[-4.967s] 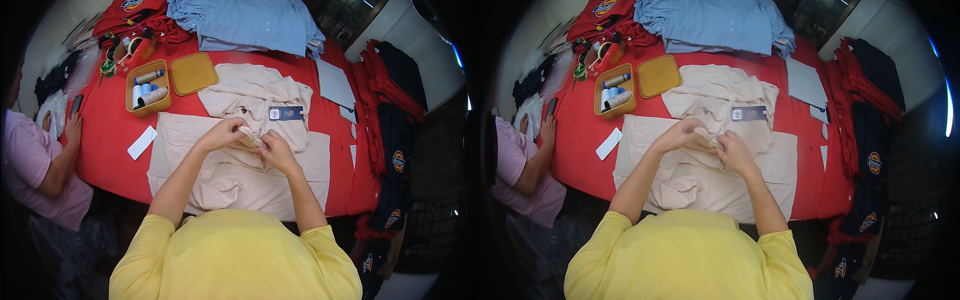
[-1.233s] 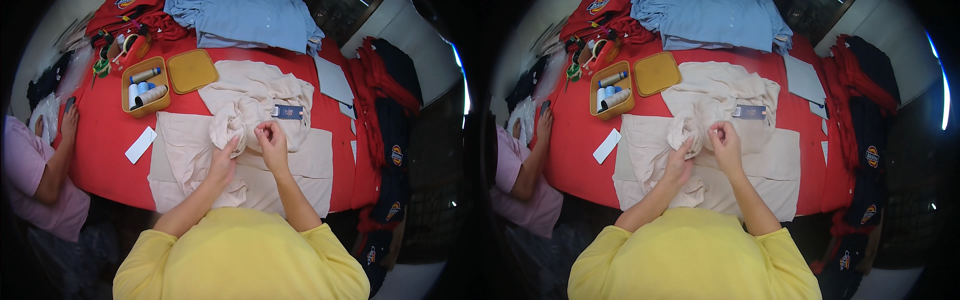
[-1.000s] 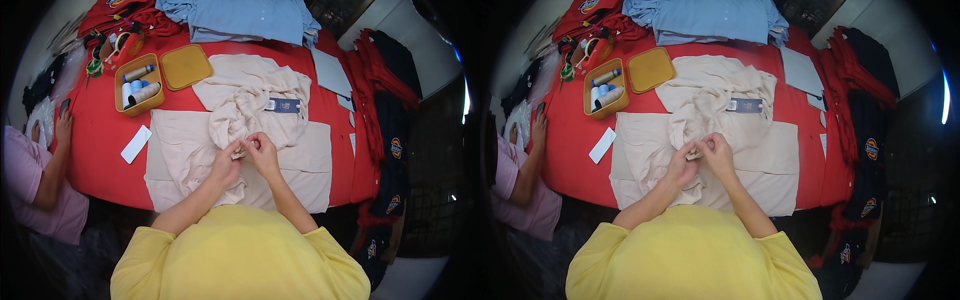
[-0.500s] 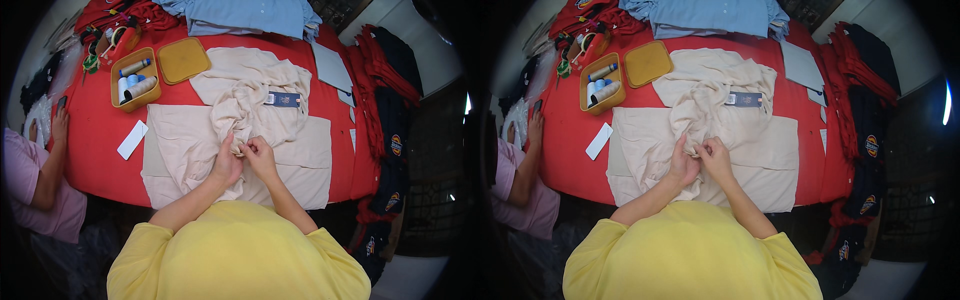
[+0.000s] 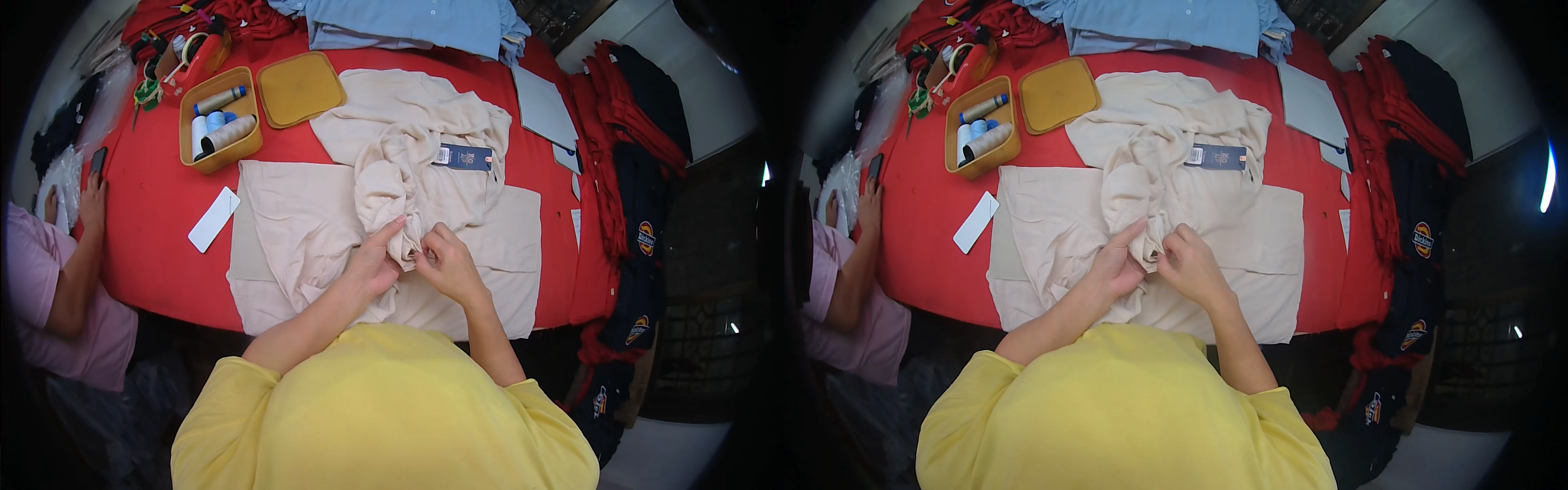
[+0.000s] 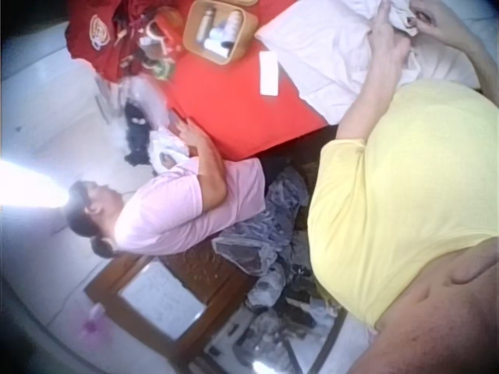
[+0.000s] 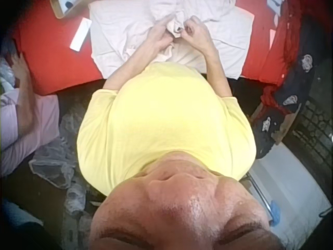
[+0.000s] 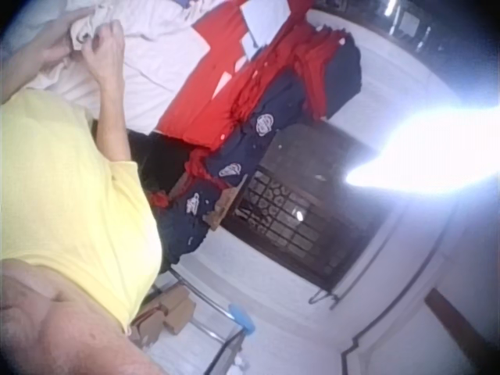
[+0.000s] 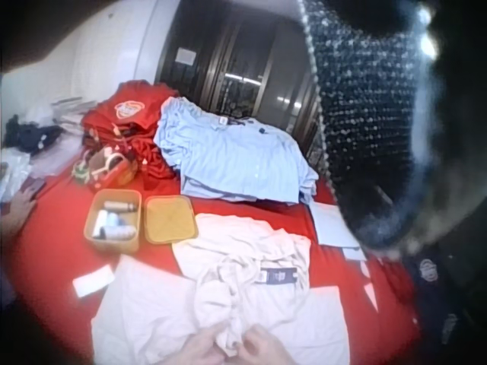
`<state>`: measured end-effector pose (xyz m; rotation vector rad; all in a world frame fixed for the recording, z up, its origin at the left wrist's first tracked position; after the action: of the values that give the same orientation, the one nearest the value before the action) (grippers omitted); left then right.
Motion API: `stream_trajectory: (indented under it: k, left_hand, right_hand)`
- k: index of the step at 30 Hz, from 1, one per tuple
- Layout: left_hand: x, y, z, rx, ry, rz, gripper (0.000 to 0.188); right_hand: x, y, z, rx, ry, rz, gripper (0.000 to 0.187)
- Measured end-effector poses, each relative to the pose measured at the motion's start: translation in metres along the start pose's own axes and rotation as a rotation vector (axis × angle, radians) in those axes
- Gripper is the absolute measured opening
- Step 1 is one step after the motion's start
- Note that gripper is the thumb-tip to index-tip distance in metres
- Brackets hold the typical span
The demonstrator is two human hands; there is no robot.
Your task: The person handles a beige garment to check a button, then sorts through spools of thread and sewing supplies in a small yellow container by hand, picking up and rearranging the items.
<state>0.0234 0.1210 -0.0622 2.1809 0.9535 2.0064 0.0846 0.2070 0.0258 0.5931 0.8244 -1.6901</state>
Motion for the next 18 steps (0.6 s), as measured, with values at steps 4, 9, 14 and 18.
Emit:
stream_trajectory:
  k: [4,9,14,18]
  left_hand:
    - [0.001,0.002,0.000,0.031,-0.083,-0.001,0.028]
    - [-0.002,0.002,-0.003,0.093,-0.142,-0.015,0.028]
    - [-0.005,0.002,-0.009,0.119,-0.207,-0.023,0.029]
    - [0.002,0.004,-0.019,0.195,-0.223,-0.005,0.031]
  right_hand:
    - [-0.004,0.005,0.003,0.038,0.004,0.001,0.018]
    - [0.012,0.012,-0.054,0.631,-0.628,-0.181,0.015]
    - [0.045,0.009,-0.063,0.722,-1.073,-0.098,0.018]
    - [0.036,-0.001,-0.061,0.596,-0.856,-0.195,0.015]
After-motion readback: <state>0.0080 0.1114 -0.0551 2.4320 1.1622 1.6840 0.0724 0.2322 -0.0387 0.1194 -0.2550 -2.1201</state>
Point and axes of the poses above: each hand's wrist, its own y-axis away from the middle knuckle, its own x-axis out of the palm, z = x × y, the point moved 6 cm from there along -y, towards the middle knuckle, and after that the axes turned 2 degrees about z, right-handed, at the moved point
